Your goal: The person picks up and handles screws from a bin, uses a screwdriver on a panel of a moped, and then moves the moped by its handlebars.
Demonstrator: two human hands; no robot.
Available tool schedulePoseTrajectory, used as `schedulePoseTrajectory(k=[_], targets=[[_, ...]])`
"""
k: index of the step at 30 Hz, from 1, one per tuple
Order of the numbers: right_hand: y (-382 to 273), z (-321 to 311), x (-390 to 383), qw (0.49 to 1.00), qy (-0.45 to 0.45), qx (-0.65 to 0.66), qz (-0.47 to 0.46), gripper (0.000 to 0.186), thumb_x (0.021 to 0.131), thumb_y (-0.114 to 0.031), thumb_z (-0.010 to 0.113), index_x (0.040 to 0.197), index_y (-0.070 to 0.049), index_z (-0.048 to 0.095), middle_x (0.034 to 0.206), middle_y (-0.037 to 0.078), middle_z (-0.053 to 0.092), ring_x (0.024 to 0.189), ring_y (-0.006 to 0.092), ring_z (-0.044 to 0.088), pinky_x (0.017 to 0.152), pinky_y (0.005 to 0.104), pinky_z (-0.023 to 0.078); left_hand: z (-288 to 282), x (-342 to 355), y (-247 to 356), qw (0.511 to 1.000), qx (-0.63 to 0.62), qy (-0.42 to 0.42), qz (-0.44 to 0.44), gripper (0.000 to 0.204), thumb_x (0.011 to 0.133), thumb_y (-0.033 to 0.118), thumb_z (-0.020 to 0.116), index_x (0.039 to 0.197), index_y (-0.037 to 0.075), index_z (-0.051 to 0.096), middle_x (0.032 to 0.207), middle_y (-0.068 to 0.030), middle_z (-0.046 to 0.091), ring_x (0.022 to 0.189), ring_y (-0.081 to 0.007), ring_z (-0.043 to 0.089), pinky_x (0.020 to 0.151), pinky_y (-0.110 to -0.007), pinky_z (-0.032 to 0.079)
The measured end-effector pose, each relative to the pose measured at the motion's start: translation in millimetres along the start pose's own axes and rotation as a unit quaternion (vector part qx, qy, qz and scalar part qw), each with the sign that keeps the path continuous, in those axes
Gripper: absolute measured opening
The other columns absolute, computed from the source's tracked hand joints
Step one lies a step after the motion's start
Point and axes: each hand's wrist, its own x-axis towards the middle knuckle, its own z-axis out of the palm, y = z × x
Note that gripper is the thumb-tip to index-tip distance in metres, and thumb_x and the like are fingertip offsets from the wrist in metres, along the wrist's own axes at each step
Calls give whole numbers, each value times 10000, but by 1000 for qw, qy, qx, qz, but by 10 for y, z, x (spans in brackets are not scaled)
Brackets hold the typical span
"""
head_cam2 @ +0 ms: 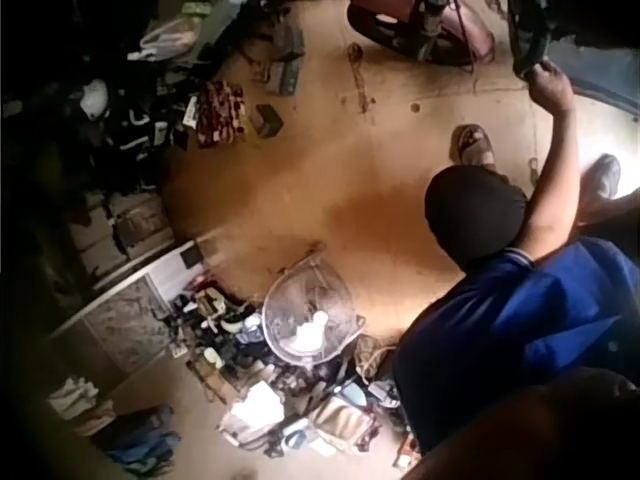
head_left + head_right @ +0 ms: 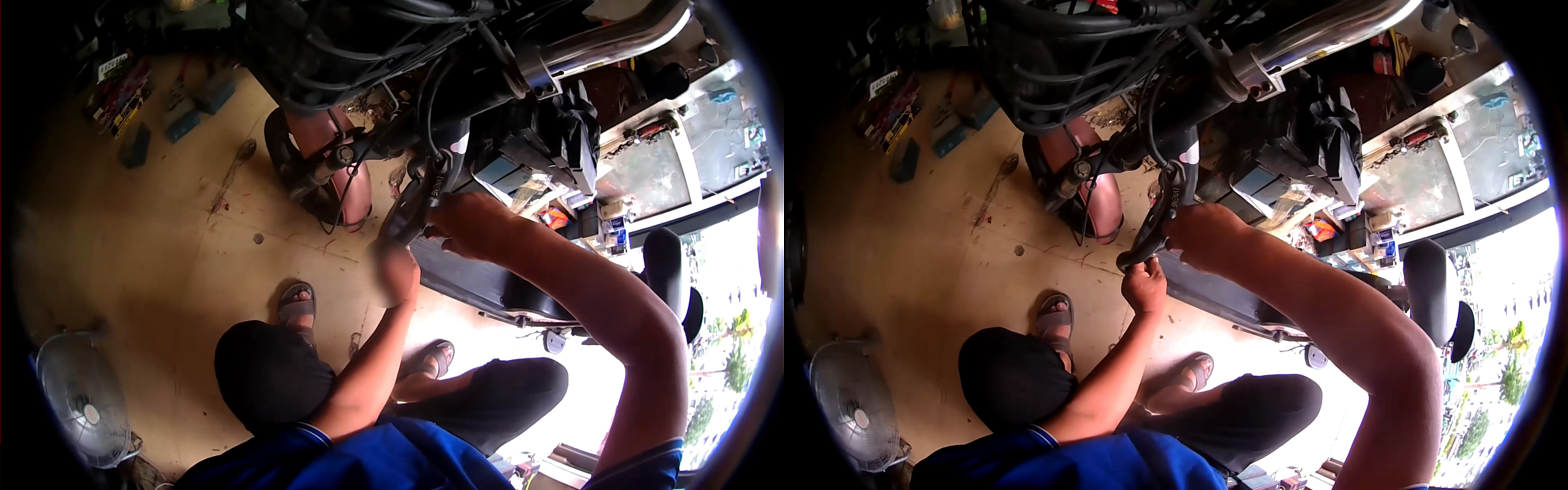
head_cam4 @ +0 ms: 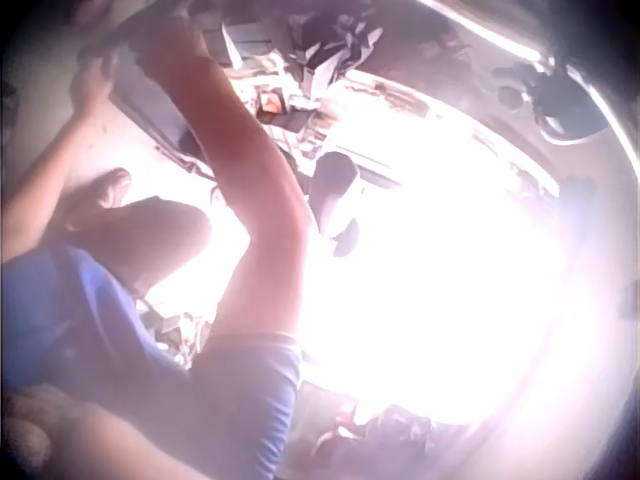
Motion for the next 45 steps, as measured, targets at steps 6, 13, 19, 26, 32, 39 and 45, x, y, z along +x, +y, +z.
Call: schedulePoseTrajectory(k=[6, 13, 19, 26, 32, 39, 45], targets=[[-187, -263, 115, 987, -88, -121, -51, 150, 862, -164, 643, 842, -55, 744, 847, 115, 748, 825, 296, 747, 693, 407, 597, -130, 3, 121, 999, -24, -11, -24, 148, 875, 183, 738, 968, 76, 697, 742, -162, 690, 694, -398, 673, 609, -458, 527], [-195, -271, 189, 984, -96, -133, -64, 176, 860, -156, 620, 900, -58, 760, 883, 139, 754, 840, 310, 750, 703, 413, 601, -160, 5, 122, 999, -46, 18, -12, 151, 877, 180, 739, 946, 62, 675, 733, -168, 686, 664, -402, 667, 581, -455, 518], [-27, -57, 282, 965, -35, 110, 235, 271, 849, -222, 650, 1038, -67, 767, 980, 164, 760, 930, 317, 756, 758, 424, 612, -185, -12, 260, 997, -48, -45, -39, 156, 891, 200, 721, 946, 67, 659, 765, -164, 694, 714, -392, 677, 618, -464, 521], [-66, -289, -316, 963, -49, 104, 243, 371, 794, -344, 714, 1036, -68, 767, 965, 189, 748, 915, 371, 732, 800, 440, 591, -114, -314, 282, 993, -108, -44, -13, 267, 917, 167, 691, 1170, 104, 635, 845, -132, 714, 782, -327, 693, 692, -422, 535], [318, 122, -2317, 891, 244, 374, 81, 310, 971, -339, 689, 1146, -89, 746, 875, 99, 738, 792, 171, 682, 760, 361, 545, -283, -707, 624, 980, -165, -82, 72, 307, 930, 90, 671, 1231, 49, 622, 880, -111, 710, 753, -279, 682, 717, -378, 538], [-504, 3940, -4821, 808, -9, 349, 475, 357, 908, -359, 644, 863, -10, 704, 702, 131, 661, 705, 306, 658, 697, 435, 509, -589, -1205, 1197, 937, -248, -218, 112, 278, 922, 64, 690, 1197, 46, 659, 867, -94, 719, 776, -214, 684, 750, -333, 543], [-2414, 6014, -4594, 533, -143, 529, 645, 392, 863, -386, 683, 924, 0, 722, 864, 166, 688, 848, 333, 674, 777, 431, 533, -1445, -447, 1876, 900, -327, -171, 232, 296, 989, 73, 645, 1283, 35, 628, 1003, -52, 681, 871, -131, 635, 805, -274, 520]])
